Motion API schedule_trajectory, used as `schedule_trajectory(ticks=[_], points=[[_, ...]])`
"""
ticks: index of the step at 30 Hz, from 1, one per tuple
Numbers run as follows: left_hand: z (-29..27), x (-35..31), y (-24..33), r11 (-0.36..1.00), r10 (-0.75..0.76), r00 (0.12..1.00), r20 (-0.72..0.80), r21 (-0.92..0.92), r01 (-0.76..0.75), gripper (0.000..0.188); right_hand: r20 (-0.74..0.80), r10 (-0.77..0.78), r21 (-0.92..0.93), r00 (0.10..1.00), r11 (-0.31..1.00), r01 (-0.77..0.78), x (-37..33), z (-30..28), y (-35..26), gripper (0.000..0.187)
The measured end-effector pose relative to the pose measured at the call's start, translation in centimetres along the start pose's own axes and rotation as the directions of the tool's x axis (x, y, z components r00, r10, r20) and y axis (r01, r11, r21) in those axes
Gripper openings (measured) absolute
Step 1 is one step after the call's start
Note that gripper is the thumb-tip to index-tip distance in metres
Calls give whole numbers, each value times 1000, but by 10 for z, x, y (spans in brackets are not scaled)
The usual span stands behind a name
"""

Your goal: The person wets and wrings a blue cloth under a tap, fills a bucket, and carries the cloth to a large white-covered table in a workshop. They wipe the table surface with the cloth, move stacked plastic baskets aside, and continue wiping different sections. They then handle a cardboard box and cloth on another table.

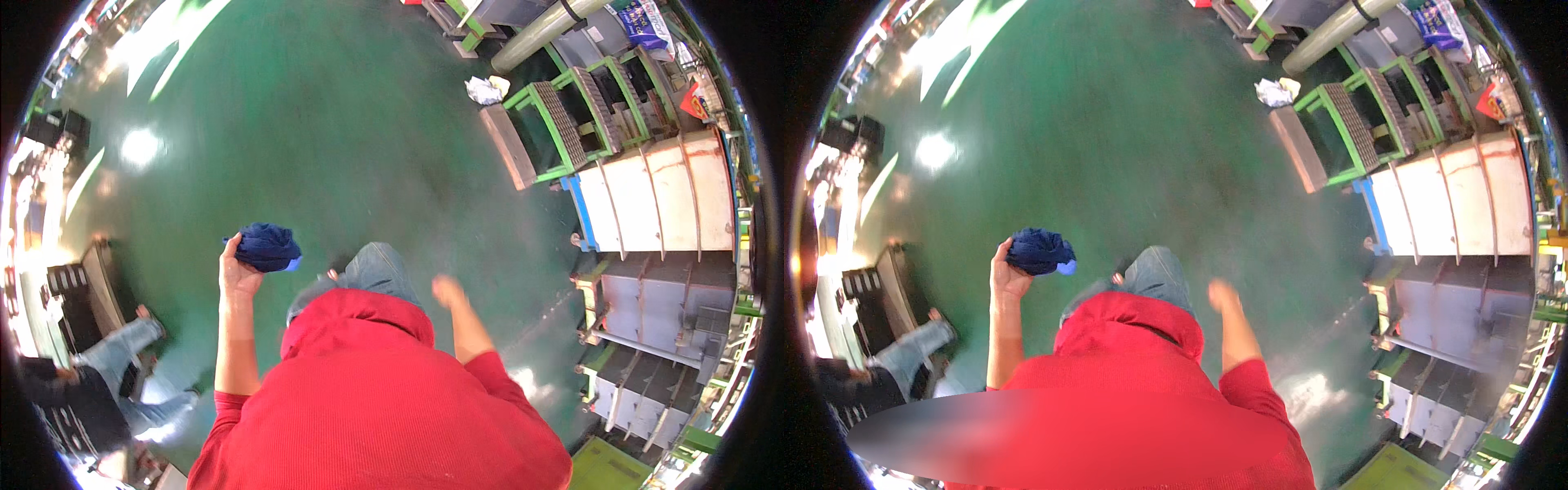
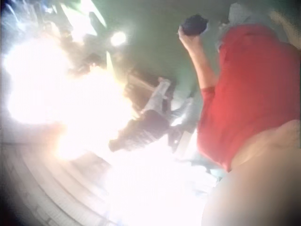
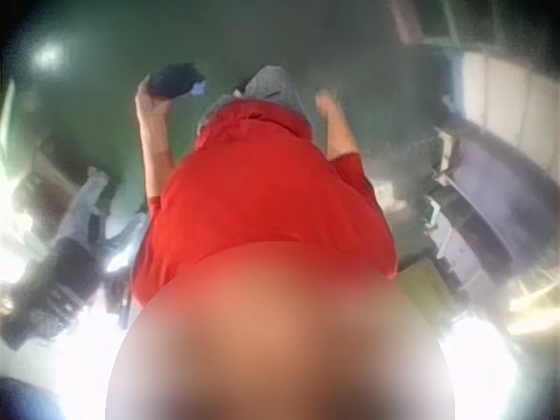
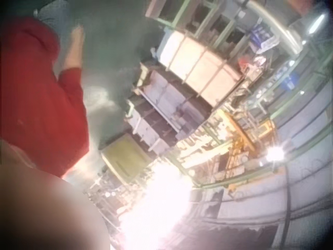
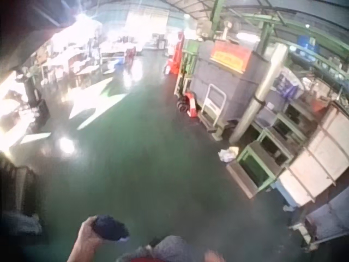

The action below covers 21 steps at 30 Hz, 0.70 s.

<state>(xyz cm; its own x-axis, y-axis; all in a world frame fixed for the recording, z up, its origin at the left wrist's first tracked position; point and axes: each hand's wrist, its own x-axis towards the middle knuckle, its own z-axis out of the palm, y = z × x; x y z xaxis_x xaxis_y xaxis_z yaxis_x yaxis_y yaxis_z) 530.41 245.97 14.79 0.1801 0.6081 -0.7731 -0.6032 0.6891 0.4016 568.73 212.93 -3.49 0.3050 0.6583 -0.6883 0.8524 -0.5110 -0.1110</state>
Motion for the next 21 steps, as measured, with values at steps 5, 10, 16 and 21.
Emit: schedule_trajectory(ticks=[5, 10, 16, 21], points=[[202, 156, 124, 992, 34, 934, 356, 101, -75, 30, 673, 149, 739, 725, -187, -647, 45, 138, 34, 11], [313, 304, 218, 994, 105, 982, 159, -7, -106, 34, 366, 263, 639, 893, 626, -447, 296, -120, 8, 21], [393, 410, 380, 911, 380, 925, 1, -176, -374, 29, -263, 92, 882, 960, 426, 201, 709, -735, -214, 24], [487, 590, 497, 915, 309, 946, -101, -239, -324, 39, -674, -316, 545, 668, 398, 738, 916, -1045, -412, 21]])
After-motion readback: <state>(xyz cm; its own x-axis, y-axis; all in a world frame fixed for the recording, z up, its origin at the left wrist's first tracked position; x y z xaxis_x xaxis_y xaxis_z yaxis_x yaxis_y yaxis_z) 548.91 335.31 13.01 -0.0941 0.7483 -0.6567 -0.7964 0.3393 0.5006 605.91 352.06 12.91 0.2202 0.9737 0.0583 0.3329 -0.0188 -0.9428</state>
